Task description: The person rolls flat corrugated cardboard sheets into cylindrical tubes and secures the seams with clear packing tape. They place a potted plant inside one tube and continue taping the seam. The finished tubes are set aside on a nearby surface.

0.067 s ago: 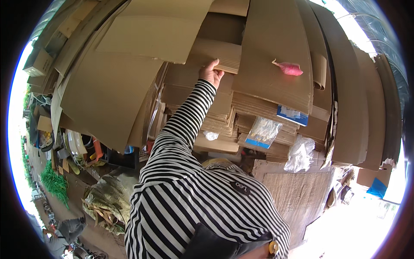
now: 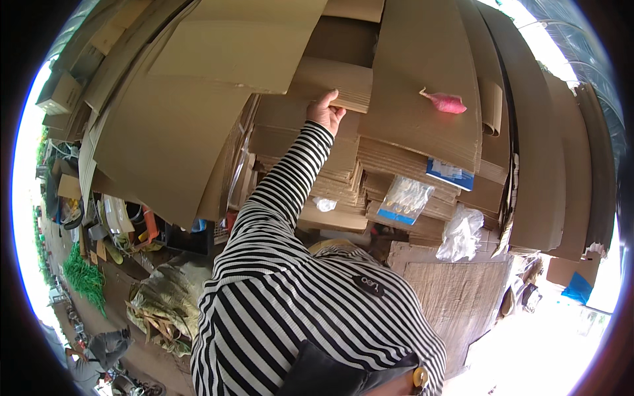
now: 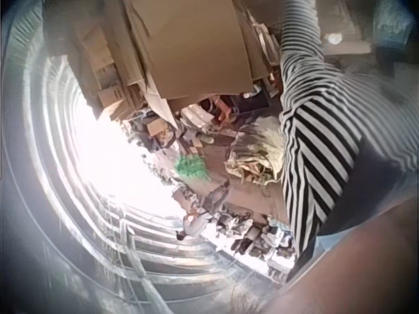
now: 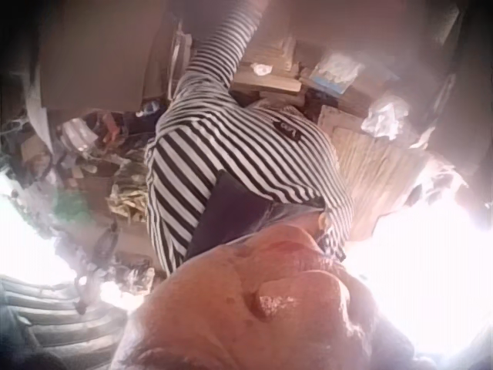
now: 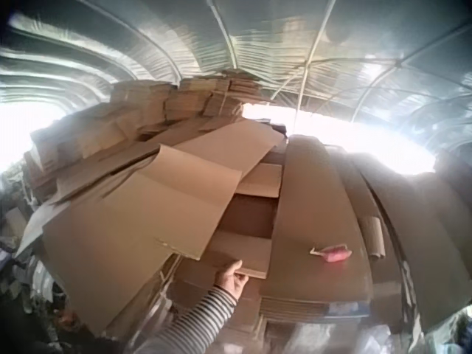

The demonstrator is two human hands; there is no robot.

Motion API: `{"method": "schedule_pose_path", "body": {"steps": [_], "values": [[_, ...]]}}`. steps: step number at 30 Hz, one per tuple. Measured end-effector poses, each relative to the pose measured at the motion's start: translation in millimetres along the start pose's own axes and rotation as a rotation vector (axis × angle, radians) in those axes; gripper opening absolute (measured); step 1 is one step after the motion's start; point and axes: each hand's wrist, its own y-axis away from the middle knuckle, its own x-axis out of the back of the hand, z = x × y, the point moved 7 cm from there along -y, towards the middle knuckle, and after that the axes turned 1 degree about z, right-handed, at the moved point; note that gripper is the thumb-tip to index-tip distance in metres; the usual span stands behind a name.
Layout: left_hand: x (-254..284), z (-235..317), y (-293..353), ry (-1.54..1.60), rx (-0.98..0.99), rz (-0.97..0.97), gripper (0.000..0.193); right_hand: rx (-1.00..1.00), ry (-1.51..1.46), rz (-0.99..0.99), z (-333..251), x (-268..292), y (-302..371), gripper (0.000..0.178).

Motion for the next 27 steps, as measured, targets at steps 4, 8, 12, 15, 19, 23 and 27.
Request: {"method": "schedule_pose_path", "body": {"steps": [4, 8, 12, 15, 19, 23, 27], "values": [[-0.2, -3.4, 70.3, -0.003, -0.004, -0.009, 0.012, 0.045, 0.036, -0.025, 2.0, 5.0, -1.2, 0.047], [22.9, -20.6, 141.4, -0.088, 0.056, 0.004, 0.012, 0.162, 0.134, -0.07, -3.0, 15.8, -12.5, 0.047], [17.1, -56.3, 211.5, -0.08, 0.244, -0.133, 0.018, 0.722, 0.539, 0.083, -7.9, 34.3, -63.8, 0.048], [35.8, -41.1, 250.5, -0.133, 0.191, -0.142, 0.023, 0.885, 0.149, 0.164, -249.6, 143.0, 45.2, 0.069], [2.9, -13.8, 286.1, -0.261, 0.188, -0.203, 0.028, 1.414, 0.148, 0.543, -377.1, 171.6, 116.2, 0.085], [6.5, -12.2, 295.2, -0.211, 0.178, -0.173, 0.023, 1.767, 0.266, 0.643, -446.1, 154.6, 156.4, 0.068], [-9.3, -5.9, 318.7, -0.174, 0.111, -0.19, 0.016, 1.948, 0.264, 0.473, -439.6, 140.2, 157.3, 0.043]]}}
